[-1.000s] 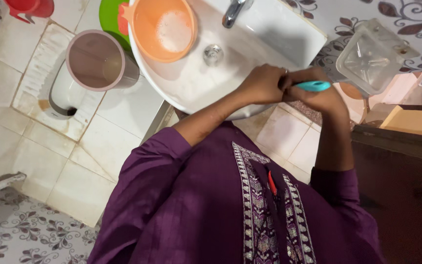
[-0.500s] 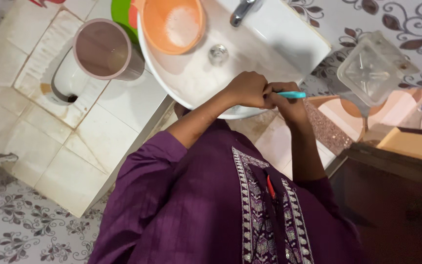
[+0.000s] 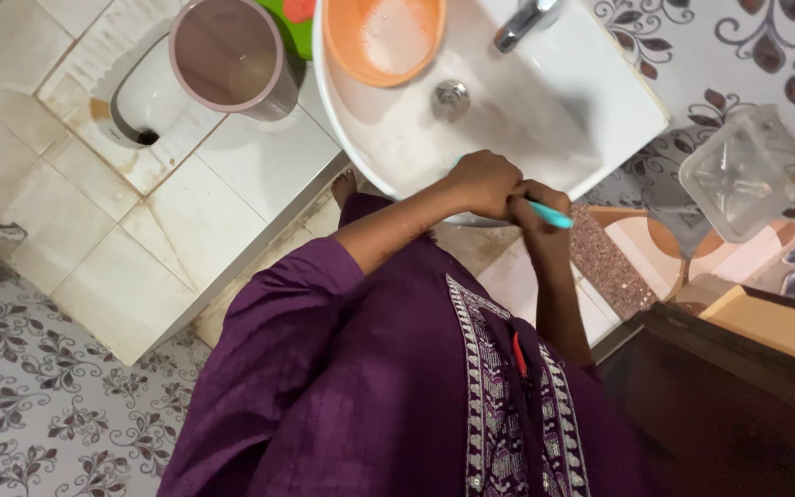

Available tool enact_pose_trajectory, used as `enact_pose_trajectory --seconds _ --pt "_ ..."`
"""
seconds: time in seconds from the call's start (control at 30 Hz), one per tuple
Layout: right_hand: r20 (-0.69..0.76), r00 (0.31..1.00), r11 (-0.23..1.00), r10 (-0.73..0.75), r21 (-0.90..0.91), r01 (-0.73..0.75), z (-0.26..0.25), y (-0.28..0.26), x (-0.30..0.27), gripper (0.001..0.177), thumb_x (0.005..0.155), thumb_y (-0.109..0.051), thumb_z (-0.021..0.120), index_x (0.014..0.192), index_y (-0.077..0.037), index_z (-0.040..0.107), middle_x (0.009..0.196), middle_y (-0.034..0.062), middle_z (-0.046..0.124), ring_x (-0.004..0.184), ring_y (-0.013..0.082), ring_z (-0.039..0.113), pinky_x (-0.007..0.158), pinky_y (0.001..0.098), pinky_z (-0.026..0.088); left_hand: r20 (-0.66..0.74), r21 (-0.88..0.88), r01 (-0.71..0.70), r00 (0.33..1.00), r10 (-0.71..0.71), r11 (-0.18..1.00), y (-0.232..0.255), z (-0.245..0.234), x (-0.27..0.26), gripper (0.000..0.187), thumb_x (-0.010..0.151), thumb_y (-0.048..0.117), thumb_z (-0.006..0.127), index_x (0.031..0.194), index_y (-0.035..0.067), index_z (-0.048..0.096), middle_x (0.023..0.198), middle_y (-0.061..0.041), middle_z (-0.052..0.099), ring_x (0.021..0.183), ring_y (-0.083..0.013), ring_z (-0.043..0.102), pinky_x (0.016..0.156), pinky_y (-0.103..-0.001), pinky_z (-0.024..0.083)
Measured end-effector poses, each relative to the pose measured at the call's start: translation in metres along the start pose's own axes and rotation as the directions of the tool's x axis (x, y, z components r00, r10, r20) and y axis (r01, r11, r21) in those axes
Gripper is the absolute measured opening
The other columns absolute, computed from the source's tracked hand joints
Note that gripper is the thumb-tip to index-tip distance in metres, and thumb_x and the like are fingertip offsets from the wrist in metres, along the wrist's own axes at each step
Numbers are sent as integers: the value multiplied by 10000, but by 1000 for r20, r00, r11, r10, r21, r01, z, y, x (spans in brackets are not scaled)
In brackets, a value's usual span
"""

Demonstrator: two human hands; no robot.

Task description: The person scrubs the inside of a white bathroom sink using a blue scrub brush. They repeatedly dip the brush into an orange bucket containing soapy water and scrub the sink basin and drain area. The person also rinses the brush under the running tap.

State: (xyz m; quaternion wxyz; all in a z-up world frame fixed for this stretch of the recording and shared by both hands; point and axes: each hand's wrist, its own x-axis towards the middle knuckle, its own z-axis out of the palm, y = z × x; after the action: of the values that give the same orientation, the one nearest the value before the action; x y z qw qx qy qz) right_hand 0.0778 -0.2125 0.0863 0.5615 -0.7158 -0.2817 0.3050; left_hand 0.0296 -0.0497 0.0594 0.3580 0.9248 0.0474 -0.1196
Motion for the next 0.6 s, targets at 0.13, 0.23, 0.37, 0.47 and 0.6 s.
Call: enact_pose_trajectory --seconds 0.13,0.23,0.37,0.47,0.6 --pt "79 979 818 190 539 -202 9 15 19 150 872 -88 591 877 32 681 682 -13 544 597 76 439 558 257 324 77 174 57 995 -71 983 -4 -41 -19 637 689 750 744 826 129 779 828 -95 761 827 -319 737 726 -460 578" --pt "23 981 958 195 209 -195 35 32 39 158 954 -105 655 950 46 700 729 17 566 631 103 456 567 267 328 50 89 104 993 -108 991 -46 -17 -7 597 654 686 804 849 123 769 873 -102 743 861 -324 718 732 -465 568" --pt "28 972 915 -232 -332 227 57 27 33 155 955 -114 645 1010 29 673 829 112 671 752 177 647 701 320 515 -175 -85 -162 974 145 983 -103 44 24 305 756 337 737 965 115 749 923 -127 745 868 -370 703 707 -498 548" --pt "-61 989 890 -133 -446 92 71 19 19 182 922 -135 663 1001 26 695 778 134 660 695 191 654 666 333 512 -212 -78 -182 964 162 980 -110 57 18 276 766 296 727 960 100 741 935 -126 747 888 -369 702 723 -497 548" --pt "-1 999 998 47 -49 -47 79 13 28 184 947 -132 660 955 45 707 762 89 640 684 164 585 646 300 455 79 156 -46 996 34 987 -88 -14 -15 487 703 565 783 888 114 782 900 -113 748 881 -336 720 759 -467 565"
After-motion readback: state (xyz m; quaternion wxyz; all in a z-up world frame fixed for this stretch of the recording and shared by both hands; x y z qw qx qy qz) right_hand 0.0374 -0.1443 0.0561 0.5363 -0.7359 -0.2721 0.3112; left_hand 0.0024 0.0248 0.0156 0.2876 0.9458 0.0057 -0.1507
